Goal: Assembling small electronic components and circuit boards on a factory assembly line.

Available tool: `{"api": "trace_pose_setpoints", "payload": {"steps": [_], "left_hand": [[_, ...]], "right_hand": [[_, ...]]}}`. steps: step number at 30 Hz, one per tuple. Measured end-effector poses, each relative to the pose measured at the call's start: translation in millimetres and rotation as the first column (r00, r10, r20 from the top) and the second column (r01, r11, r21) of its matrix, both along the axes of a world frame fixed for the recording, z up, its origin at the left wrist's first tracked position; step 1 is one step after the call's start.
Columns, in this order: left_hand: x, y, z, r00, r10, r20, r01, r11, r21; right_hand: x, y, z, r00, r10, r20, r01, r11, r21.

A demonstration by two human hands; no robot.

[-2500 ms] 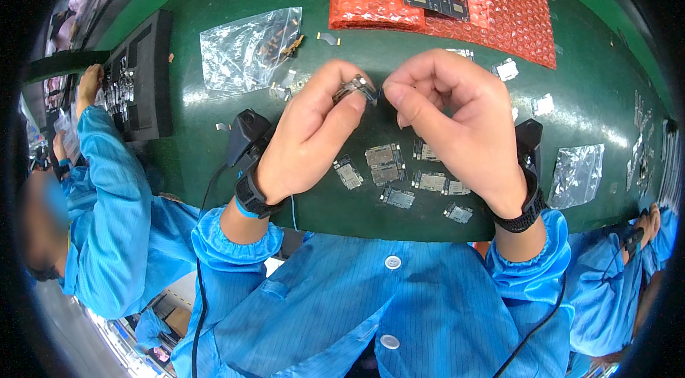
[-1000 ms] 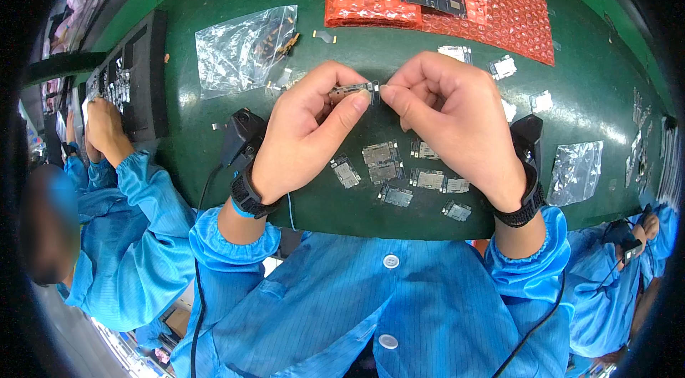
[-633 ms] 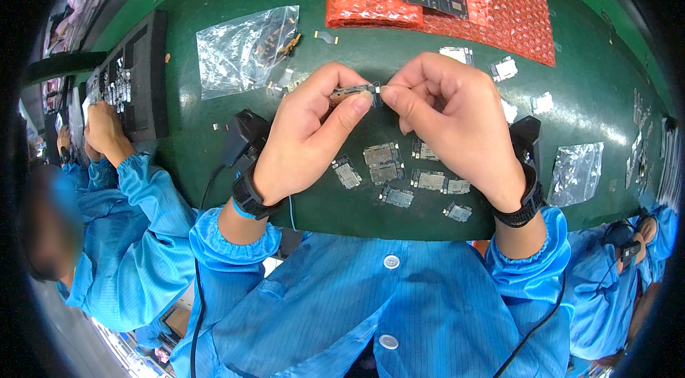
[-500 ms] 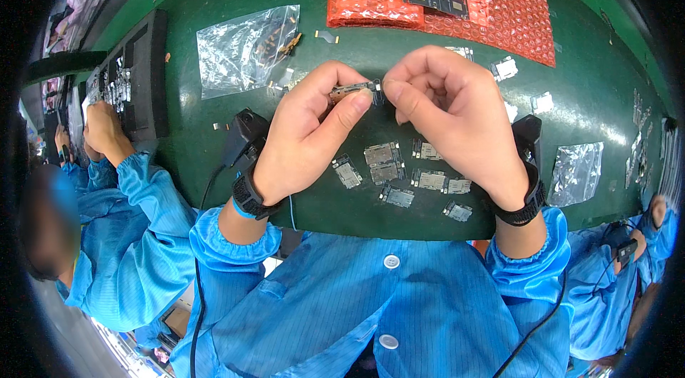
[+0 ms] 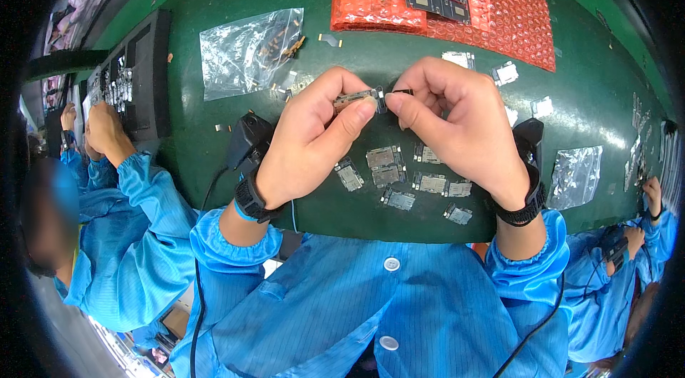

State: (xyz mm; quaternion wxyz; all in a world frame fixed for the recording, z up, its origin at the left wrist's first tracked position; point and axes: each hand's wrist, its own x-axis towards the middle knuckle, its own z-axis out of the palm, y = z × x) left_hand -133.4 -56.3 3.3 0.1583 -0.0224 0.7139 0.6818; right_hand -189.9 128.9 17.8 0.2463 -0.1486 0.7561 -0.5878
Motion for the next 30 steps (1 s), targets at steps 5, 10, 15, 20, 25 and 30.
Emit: {"api": "trace_pose_setpoints", "payload": {"steps": [5,10,15,20,25,30], "left_hand": [[-2,1,2,0.998,0.008,0.067,-0.013,0.998,0.069],[-4,-1,6,0.995,-0.027,0.098,0.017,0.995,0.102],[-2,-1,8,0.993,-0.076,-0.091,0.062,0.986,-0.153],[0,-2,7,0.994,-0.091,-0.063,0.085,0.992,-0.092],[0,1,6,0.989,-0.065,-0.132,0.037,0.979,-0.201],[-1,4,6,0.983,-0.047,-0.179,-0.028,0.919,-0.394]], "right_hand": [[-2,-1,-2,1.000,0.002,0.017,-0.002,1.000,-0.030],[-3,-3,-3,0.999,-0.018,0.045,0.024,0.990,-0.138],[-5,-2,-9,0.999,0.052,-0.005,-0.052,0.998,-0.038],[-5,-1,-4,0.997,0.063,-0.047,-0.062,0.998,0.012],[-7,-7,8,0.919,0.189,-0.347,-0.138,0.976,0.168],[-9,-4,4,0.882,0.215,-0.419,-0.156,0.973,0.172]]}}
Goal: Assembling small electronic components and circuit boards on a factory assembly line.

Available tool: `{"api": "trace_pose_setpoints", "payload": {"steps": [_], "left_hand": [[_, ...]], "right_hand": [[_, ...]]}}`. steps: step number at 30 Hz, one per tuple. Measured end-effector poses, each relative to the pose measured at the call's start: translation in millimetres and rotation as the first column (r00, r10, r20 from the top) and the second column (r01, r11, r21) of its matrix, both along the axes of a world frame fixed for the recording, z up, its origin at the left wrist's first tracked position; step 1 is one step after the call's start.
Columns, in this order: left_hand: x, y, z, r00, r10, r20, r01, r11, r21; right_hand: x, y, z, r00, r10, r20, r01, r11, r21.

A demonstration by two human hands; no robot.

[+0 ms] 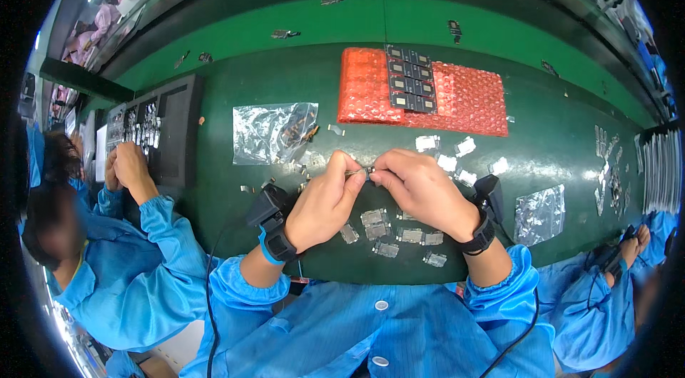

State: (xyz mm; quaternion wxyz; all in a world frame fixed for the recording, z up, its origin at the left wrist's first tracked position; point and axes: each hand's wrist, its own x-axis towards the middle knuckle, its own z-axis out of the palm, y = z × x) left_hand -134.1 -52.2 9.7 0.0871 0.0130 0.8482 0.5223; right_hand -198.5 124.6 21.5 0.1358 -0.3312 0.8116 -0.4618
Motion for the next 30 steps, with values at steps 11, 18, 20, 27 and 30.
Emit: {"api": "trace_pose_setpoints", "payload": {"steps": [11,18,20,27,30], "left_hand": [[0,-6,-3,0.997,-0.067,-0.029,0.072,0.972,0.226],[6,-1,15,0.992,0.030,0.124,-0.082,0.894,0.441],[16,-5,13,0.993,0.113,0.028,-0.115,0.914,0.389],[62,-1,17,0.996,0.035,-0.082,-0.036,0.999,-0.001],[75,7,8,0.964,-0.019,-0.265,-0.038,0.978,-0.207]], "right_hand": [[2,4,10,0.972,0.029,0.233,-0.030,1.000,0.003],[-28,16,16,0.958,-0.080,0.275,0.149,0.959,-0.241],[-67,34,21,0.922,-0.253,0.293,0.324,0.918,-0.229],[-211,142,-23,0.650,-0.690,-0.319,0.751,0.647,0.129],[-210,149,-25,0.641,-0.527,-0.559,0.686,0.720,0.108]]}}
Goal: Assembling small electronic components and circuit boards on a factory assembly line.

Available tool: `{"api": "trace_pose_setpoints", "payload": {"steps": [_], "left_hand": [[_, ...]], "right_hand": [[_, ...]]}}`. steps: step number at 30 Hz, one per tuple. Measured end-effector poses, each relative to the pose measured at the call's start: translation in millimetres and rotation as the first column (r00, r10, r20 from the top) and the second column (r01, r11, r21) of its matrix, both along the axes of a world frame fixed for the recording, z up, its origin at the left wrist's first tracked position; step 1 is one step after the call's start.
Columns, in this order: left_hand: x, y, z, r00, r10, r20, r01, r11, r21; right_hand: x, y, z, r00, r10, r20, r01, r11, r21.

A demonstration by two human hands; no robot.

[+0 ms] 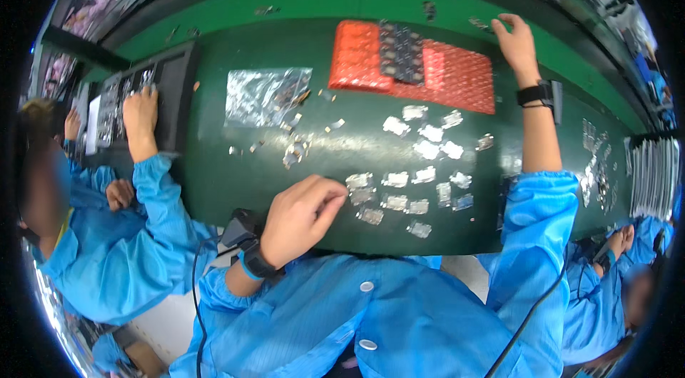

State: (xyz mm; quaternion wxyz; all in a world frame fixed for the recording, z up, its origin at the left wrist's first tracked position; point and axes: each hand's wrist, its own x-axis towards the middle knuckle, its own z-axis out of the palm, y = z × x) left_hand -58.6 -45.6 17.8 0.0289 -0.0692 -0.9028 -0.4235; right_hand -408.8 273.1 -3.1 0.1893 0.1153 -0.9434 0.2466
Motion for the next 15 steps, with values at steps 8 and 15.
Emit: {"api": "trace_pose_setpoints", "payload": {"steps": [8,15], "left_hand": [[11,15,-17,1.000,0.001,-0.022,-0.006,0.972,-0.235],[13,11,-16,1.000,0.017,0.013,-0.016,0.991,-0.135]], "right_hand": [[126,-135,41,0.816,0.577,-0.020,-0.575,0.808,-0.130],[186,-190,21,0.506,0.861,0.047,-0.859,0.498,0.119]]}}
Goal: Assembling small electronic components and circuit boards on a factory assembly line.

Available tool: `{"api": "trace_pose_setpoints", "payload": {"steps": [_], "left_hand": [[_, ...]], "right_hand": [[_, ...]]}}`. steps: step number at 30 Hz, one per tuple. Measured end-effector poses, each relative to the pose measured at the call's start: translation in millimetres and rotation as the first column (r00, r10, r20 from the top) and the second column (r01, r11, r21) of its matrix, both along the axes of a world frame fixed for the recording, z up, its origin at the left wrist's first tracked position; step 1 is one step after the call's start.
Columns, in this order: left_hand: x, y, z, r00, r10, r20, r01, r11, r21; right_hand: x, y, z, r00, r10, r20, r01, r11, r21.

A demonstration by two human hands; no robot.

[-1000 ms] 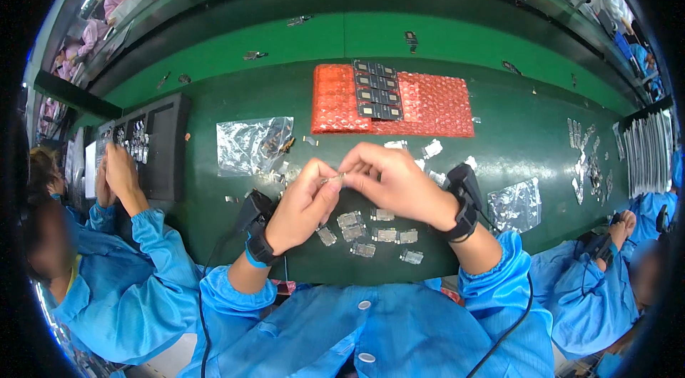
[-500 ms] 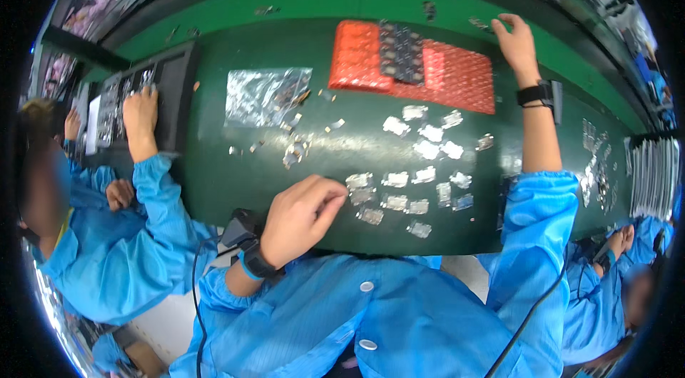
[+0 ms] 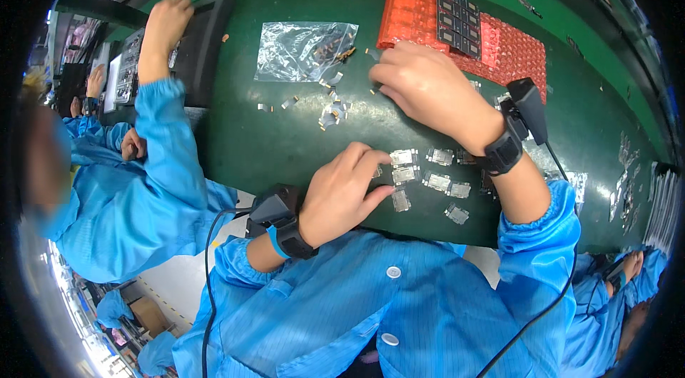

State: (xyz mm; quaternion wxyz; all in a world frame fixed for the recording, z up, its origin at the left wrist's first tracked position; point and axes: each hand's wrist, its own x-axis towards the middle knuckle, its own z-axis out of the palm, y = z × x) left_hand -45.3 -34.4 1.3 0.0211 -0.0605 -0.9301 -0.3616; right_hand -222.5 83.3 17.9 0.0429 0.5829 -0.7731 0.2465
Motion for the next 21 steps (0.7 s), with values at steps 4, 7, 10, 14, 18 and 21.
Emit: {"api": "trace_pose_setpoints", "payload": {"steps": [4,7,10,14,18,21], "left_hand": [[4,-8,1,0.999,0.034,0.012,-0.035,0.999,0.013],[5,-12,-3,0.999,0.029,0.041,-0.030,0.999,0.035],[5,-15,-1,0.998,0.047,0.046,-0.051,0.995,0.085],[3,-32,-2,1.000,-0.011,0.007,0.009,0.989,0.150],[-6,-47,1,0.991,-0.132,-0.008,0.132,0.986,0.102],[-14,-50,3,0.982,-0.189,0.013,0.189,0.982,0.010]], "right_hand": [[0,-7,-13,0.999,-0.037,0.000,0.037,0.999,0.031],[-1,-5,-18,0.996,-0.057,0.062,0.055,0.998,0.034],[0,-2,-17,0.994,-0.090,0.066,0.089,0.996,0.016],[9,9,-6,0.949,-0.184,0.255,0.197,0.980,-0.024],[18,23,-5,0.849,-0.270,0.454,0.353,0.929,-0.107],[23,30,0,0.800,-0.309,0.514,0.413,0.905,-0.099]]}}
